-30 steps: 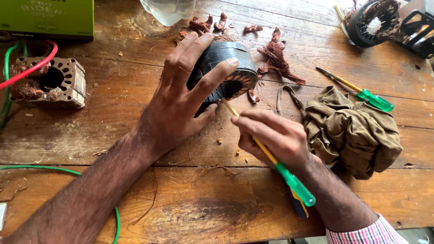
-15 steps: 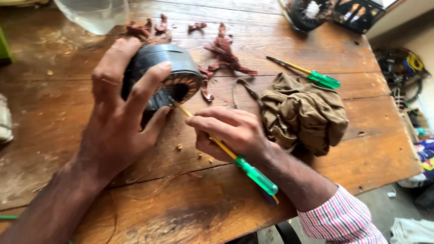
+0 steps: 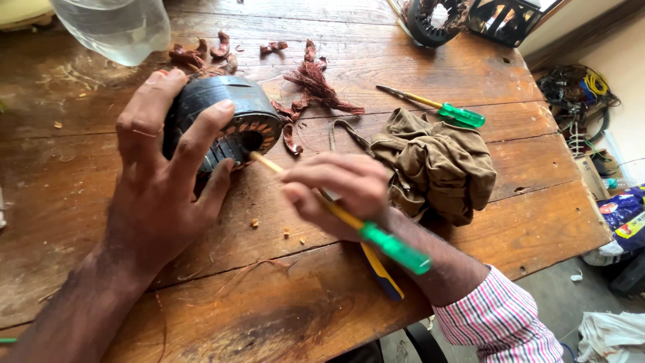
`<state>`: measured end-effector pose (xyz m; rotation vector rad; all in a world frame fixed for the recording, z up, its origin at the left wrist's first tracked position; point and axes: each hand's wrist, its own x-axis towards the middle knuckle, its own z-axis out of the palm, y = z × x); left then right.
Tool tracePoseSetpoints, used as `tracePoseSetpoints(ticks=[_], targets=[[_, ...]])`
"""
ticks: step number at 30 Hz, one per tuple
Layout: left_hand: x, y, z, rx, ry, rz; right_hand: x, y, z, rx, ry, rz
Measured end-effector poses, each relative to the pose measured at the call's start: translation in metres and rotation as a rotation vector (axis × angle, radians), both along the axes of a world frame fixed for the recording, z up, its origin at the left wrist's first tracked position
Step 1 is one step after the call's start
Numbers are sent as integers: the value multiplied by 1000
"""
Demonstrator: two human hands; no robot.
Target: The person removes burnt copper windings from an electric motor stator on a wooden workbench. They pry and dig the charred wire coils out of the stator slots with a screwdriver, pull out loose winding pieces by hand, and use pliers to grip and extract remaining burnt wire from the slots.
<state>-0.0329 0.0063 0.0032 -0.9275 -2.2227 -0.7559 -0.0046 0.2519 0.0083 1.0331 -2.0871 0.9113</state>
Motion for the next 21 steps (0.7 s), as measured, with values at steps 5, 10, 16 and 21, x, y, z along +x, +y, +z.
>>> tracePoseSetpoints(ticks=[5,10,16,21], targets=[[-12,1,-17,28,81,-16,4,16,-2,-522,-452,-34],[-17,-2,-32,12,109,54,-1,23,0,-714,-640,-4],[-8,-2,-17,52,294,41,1,17,-8,-759,-718,163],[6,-4,-3,78,248,-74,3,23,-15,-744,-790,270]])
